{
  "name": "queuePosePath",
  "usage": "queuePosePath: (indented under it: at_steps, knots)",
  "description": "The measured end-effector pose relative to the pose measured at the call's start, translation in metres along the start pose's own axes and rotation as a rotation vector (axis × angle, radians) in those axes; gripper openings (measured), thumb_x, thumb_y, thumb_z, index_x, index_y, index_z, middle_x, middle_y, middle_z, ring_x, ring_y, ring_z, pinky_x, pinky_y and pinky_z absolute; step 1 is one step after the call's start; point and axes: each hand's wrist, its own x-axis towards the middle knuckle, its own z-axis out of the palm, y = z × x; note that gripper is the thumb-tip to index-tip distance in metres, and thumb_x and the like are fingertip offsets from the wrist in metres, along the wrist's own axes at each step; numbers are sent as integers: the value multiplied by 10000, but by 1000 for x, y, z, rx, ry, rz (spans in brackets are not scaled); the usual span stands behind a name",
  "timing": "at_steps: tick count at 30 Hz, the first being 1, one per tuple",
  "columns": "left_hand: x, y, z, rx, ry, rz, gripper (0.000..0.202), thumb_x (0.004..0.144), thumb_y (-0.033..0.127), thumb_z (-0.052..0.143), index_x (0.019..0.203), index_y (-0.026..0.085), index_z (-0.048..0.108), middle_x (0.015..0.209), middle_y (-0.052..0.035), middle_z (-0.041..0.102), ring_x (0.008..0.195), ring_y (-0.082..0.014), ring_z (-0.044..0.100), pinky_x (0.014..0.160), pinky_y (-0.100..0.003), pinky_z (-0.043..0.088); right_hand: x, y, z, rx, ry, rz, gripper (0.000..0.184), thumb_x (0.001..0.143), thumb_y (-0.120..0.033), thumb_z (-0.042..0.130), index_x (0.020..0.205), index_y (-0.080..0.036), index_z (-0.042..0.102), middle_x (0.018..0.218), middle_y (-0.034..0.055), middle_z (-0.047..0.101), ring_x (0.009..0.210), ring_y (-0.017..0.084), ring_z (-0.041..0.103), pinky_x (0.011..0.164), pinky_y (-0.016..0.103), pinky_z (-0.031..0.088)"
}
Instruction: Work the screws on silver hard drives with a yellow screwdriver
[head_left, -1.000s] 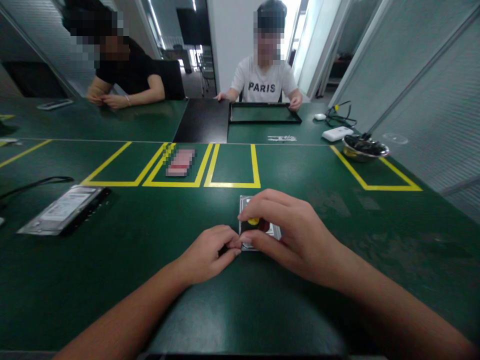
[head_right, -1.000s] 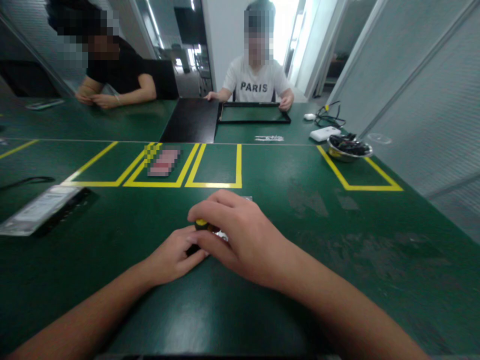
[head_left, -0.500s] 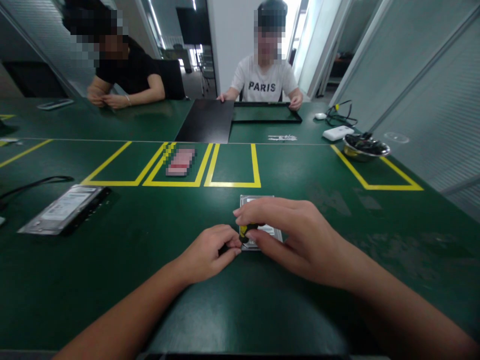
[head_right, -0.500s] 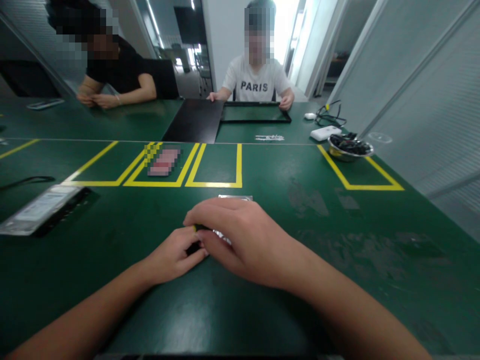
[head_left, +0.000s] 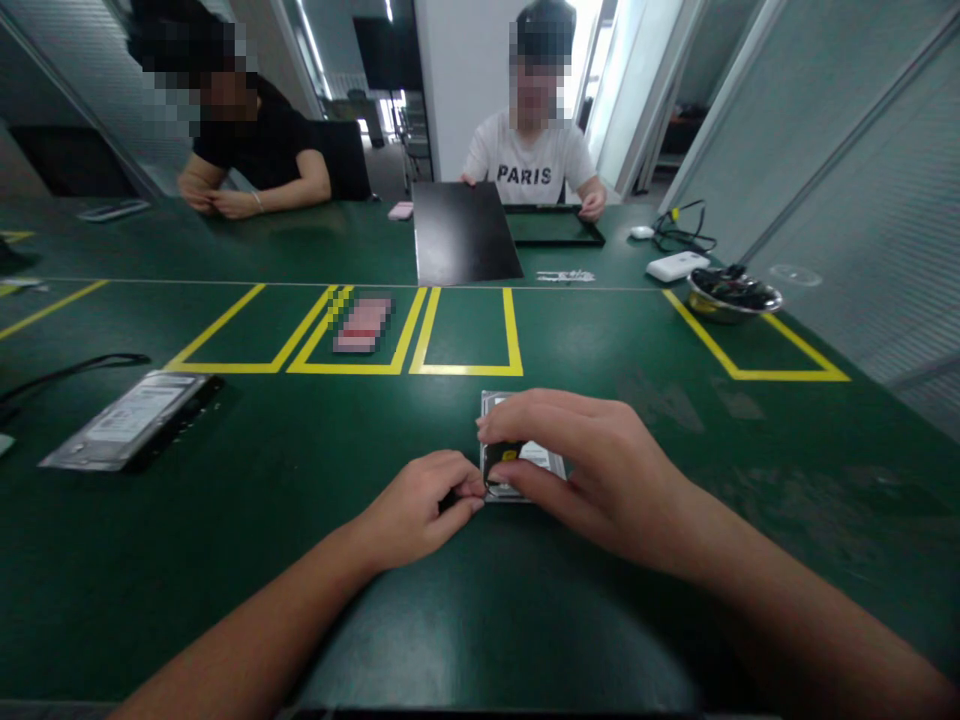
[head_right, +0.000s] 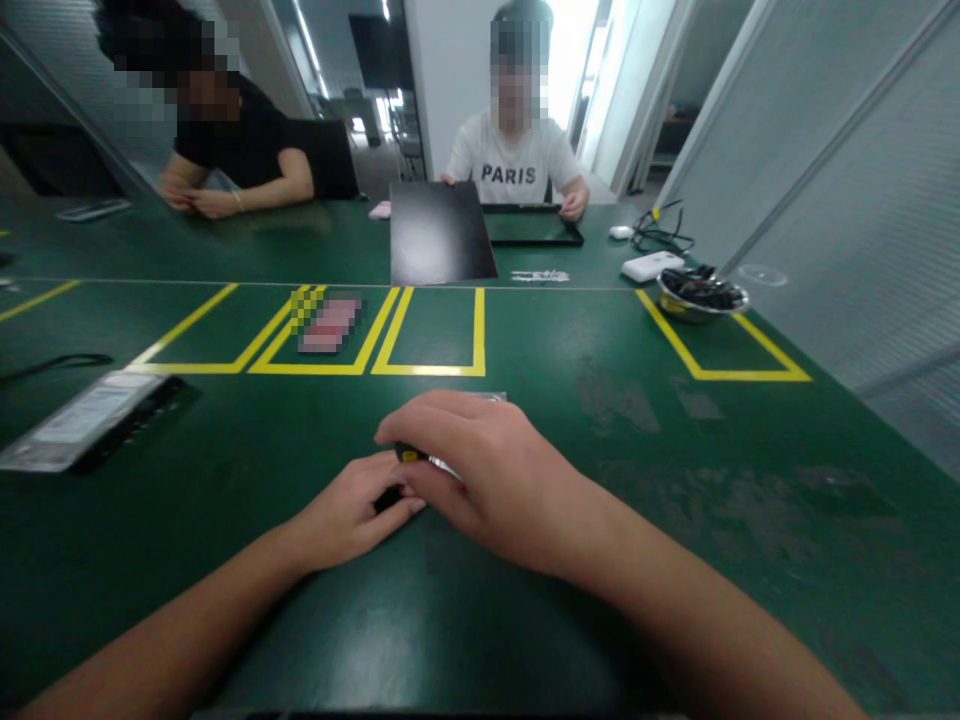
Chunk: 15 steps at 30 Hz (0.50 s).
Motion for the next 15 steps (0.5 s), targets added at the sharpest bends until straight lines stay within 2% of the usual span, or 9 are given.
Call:
queuePosePath:
  at_steps: [15]
  knots:
    - [0, 0, 1, 12, 6, 4, 43, 894, 156, 575, 905, 195, 564, 840, 0, 591, 780, -147, 542, 710, -268, 417, -2, -1, 0, 17, -6, -2, 169, 954, -202, 555, 1109, -161, 609, 1109, 43, 693, 1055, 135, 633, 957, 237, 471]
